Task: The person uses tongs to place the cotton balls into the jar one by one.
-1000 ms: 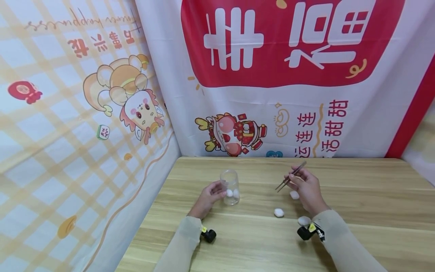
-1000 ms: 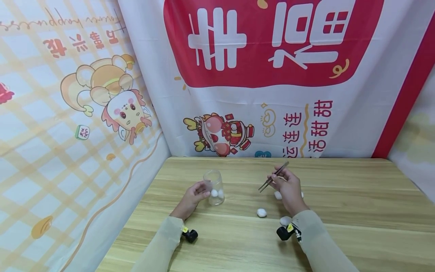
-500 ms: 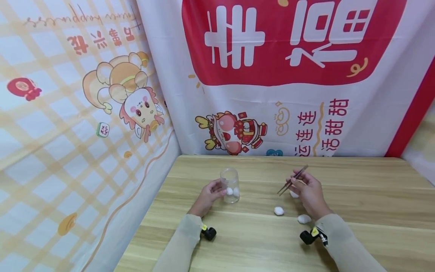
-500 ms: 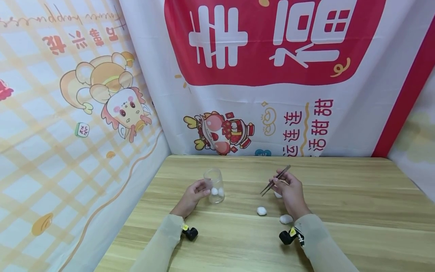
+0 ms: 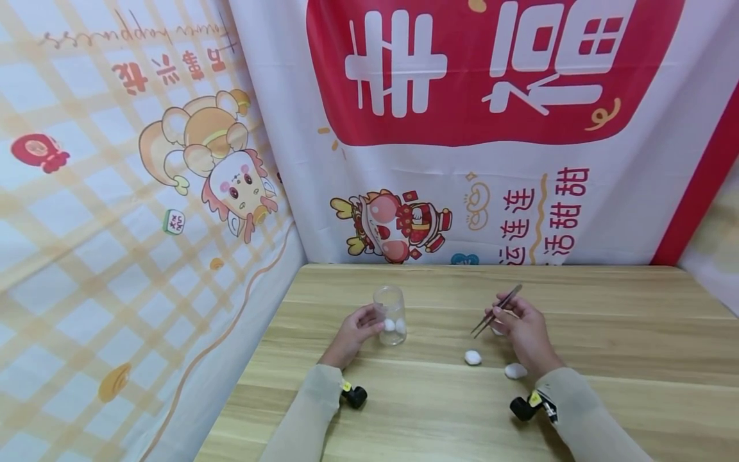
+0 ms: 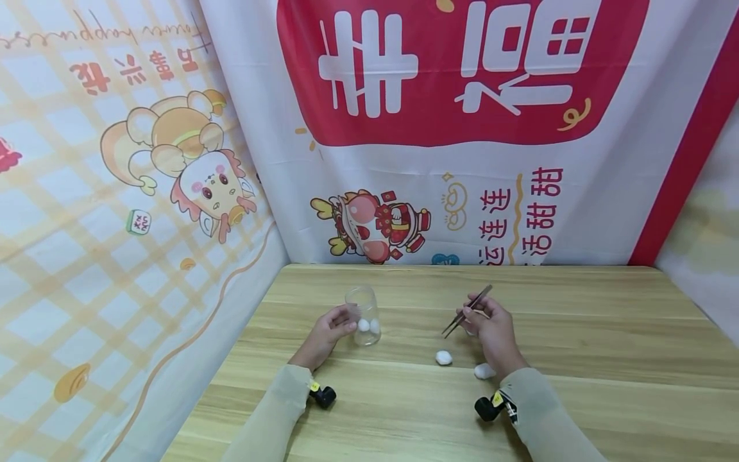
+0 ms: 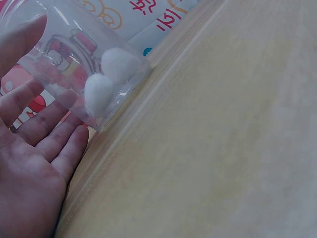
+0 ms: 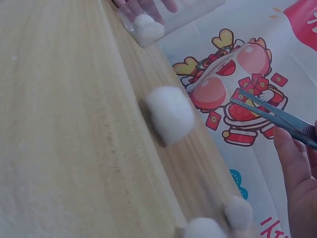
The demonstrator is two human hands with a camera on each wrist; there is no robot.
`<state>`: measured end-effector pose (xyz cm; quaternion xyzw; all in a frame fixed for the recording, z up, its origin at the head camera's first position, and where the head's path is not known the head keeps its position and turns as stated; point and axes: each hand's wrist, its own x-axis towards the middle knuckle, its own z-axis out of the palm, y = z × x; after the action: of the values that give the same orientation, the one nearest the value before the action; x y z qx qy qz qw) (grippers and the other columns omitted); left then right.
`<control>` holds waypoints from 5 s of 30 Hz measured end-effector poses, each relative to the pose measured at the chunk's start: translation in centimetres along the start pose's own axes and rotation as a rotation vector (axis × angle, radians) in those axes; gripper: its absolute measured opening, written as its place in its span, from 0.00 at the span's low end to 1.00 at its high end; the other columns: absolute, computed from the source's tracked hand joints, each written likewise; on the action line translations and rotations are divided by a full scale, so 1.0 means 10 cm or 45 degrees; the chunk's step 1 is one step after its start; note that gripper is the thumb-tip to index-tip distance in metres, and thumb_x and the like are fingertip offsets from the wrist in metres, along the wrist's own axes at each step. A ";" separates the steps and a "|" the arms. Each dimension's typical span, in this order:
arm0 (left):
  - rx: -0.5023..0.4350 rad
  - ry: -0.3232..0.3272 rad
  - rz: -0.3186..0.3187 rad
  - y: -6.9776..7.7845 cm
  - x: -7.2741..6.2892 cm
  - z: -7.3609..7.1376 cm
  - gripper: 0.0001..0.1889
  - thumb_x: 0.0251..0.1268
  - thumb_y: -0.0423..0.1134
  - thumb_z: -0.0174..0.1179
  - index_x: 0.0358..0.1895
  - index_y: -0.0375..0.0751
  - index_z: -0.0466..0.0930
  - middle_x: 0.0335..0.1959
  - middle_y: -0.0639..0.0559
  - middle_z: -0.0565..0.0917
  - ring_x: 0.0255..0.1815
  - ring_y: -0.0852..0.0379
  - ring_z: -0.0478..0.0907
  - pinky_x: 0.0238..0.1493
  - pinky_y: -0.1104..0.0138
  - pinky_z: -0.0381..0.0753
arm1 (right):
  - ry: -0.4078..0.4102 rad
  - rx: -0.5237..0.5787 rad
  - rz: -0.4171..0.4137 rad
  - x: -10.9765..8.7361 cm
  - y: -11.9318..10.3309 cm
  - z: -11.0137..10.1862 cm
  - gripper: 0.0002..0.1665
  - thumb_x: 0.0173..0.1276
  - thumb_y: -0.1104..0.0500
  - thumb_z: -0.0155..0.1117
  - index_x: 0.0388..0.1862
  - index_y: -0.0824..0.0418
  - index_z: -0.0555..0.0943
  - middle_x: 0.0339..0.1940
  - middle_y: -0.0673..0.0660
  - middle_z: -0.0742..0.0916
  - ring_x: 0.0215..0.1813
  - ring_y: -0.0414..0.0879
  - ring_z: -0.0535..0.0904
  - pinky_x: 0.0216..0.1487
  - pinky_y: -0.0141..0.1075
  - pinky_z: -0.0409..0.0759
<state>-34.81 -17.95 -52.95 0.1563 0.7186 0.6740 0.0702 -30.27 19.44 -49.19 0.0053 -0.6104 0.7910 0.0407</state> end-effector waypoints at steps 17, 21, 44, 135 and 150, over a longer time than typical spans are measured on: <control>-0.029 0.035 -0.021 -0.09 -0.02 -0.07 0.31 0.62 0.37 0.67 0.68 0.38 0.68 0.62 0.42 0.75 0.63 0.48 0.70 0.66 0.58 0.68 | 0.007 0.078 0.029 0.00 0.20 0.05 0.20 0.69 0.70 0.60 0.59 0.68 0.71 0.52 0.67 0.76 0.57 0.61 0.77 0.57 0.45 0.79; 0.032 -0.001 -0.033 0.02 0.07 -0.19 0.35 0.61 0.42 0.68 0.70 0.40 0.65 0.64 0.43 0.72 0.65 0.47 0.68 0.68 0.56 0.64 | 0.027 0.078 0.015 0.08 0.20 0.13 0.20 0.69 0.72 0.59 0.58 0.68 0.72 0.53 0.69 0.75 0.59 0.66 0.74 0.56 0.44 0.79; -0.009 -0.013 -0.084 -0.06 0.02 0.00 0.36 0.60 0.43 0.69 0.70 0.41 0.65 0.66 0.43 0.71 0.67 0.47 0.67 0.69 0.56 0.64 | -0.085 -0.329 0.146 -0.09 0.20 -0.03 0.22 0.69 0.60 0.64 0.61 0.63 0.73 0.58 0.71 0.78 0.54 0.53 0.80 0.53 0.43 0.81; -0.049 -0.018 -0.028 -0.01 0.00 -0.04 0.37 0.58 0.43 0.70 0.69 0.39 0.66 0.65 0.42 0.72 0.66 0.46 0.69 0.67 0.57 0.66 | 0.078 -0.144 -0.049 0.20 -0.44 0.32 0.15 0.74 0.63 0.57 0.57 0.63 0.70 0.53 0.63 0.76 0.57 0.54 0.79 0.52 0.37 0.81; -0.040 0.002 -0.031 -0.02 0.00 -0.03 0.33 0.61 0.38 0.68 0.69 0.38 0.66 0.65 0.42 0.72 0.66 0.46 0.69 0.68 0.57 0.65 | 0.093 -0.070 -0.081 0.25 -0.51 0.47 0.15 0.72 0.63 0.60 0.55 0.61 0.72 0.52 0.61 0.76 0.55 0.53 0.79 0.51 0.39 0.82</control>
<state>-34.92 -18.28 -53.07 0.1459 0.7097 0.6845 0.0805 -32.63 16.31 -42.94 -0.0053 -0.6297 0.7718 0.0881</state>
